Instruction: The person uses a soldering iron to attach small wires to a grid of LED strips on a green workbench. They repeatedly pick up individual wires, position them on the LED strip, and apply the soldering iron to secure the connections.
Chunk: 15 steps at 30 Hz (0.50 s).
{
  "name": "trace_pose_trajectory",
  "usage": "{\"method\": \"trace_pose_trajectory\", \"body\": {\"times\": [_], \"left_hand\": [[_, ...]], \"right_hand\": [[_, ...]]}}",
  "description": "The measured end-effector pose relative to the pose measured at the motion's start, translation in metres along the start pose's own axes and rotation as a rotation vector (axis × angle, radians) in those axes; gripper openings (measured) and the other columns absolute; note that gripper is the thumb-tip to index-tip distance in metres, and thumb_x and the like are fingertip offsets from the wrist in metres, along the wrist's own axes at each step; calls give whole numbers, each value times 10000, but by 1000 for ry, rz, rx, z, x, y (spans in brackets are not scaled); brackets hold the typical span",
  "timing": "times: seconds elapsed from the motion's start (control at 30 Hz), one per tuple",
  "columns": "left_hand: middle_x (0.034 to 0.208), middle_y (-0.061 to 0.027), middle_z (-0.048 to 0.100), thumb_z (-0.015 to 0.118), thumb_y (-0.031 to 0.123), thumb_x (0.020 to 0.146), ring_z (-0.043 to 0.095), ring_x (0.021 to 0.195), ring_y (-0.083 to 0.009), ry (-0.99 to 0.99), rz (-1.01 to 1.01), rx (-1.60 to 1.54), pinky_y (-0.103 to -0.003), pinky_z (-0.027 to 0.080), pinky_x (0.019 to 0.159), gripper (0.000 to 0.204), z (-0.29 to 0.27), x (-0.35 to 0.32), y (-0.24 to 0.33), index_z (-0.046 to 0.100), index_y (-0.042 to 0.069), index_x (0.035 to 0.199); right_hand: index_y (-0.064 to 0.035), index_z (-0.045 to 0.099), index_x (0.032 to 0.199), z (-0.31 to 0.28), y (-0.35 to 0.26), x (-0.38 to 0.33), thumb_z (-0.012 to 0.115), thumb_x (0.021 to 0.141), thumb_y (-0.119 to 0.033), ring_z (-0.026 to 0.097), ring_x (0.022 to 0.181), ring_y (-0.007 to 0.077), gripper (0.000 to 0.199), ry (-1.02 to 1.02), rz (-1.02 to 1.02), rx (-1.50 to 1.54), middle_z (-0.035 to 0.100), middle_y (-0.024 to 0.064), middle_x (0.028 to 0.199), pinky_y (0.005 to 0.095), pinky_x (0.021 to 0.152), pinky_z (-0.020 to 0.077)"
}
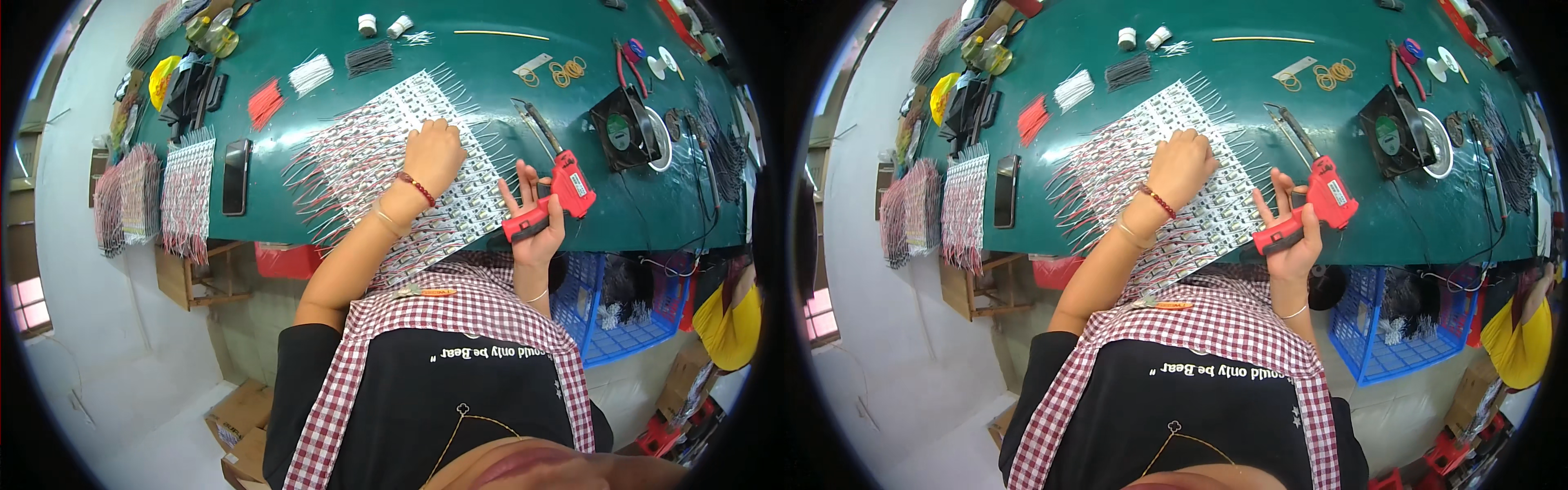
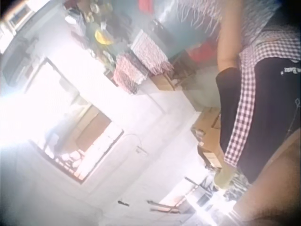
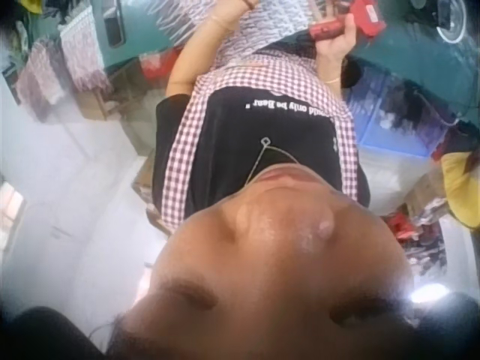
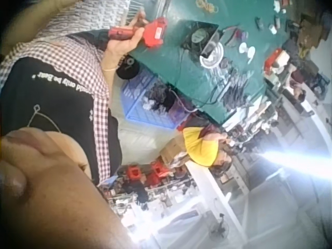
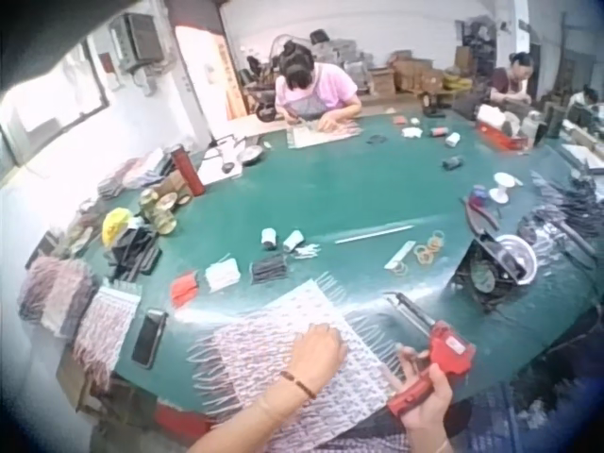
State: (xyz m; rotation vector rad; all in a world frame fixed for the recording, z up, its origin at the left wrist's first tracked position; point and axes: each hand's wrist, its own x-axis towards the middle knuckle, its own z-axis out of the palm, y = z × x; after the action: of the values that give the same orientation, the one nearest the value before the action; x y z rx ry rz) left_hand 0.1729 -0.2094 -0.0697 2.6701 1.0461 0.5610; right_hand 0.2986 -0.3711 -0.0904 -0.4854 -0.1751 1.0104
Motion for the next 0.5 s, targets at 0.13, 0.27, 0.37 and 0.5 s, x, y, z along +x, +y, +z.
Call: {"method": "trace_pose_trajectory", "body": {"times": [0.13,0.27,0.37,0.5], "left_hand": [[749,-133,607,607,152,754,588,773,-312,-57,45,38,-442,466,647,144,5,6,-1,613,22,691],[710,-132,592,624,122,722,579,718,-311,60,-21,82,-436,451,613,112,-9,-2,2,601,22,676],[680,-126,577,627,98,702,569,677,-308,146,-99,97,-434,432,586,98,-25,-22,-3,576,33,649],[656,-109,559,615,93,697,555,650,-300,185,-193,109,-436,403,574,120,-21,-46,-8,537,51,615]], "right_hand": [[-79,513,1105,-3,1,1,494,932,-226,314,1352,326,228,-6,-2,32,517,165,1251,614,1079,248],[-83,515,1106,-4,0,0,497,931,-232,316,1352,324,231,-3,-8,11,518,162,1251,615,1079,245],[-89,516,1108,-2,1,0,501,930,-239,317,1352,320,233,-1,-5,-3,521,155,1250,614,1081,239],[-95,516,1110,-1,0,0,499,932,-244,316,1354,314,233,-10,-1,-16,525,144,1249,614,1089,218]]}}
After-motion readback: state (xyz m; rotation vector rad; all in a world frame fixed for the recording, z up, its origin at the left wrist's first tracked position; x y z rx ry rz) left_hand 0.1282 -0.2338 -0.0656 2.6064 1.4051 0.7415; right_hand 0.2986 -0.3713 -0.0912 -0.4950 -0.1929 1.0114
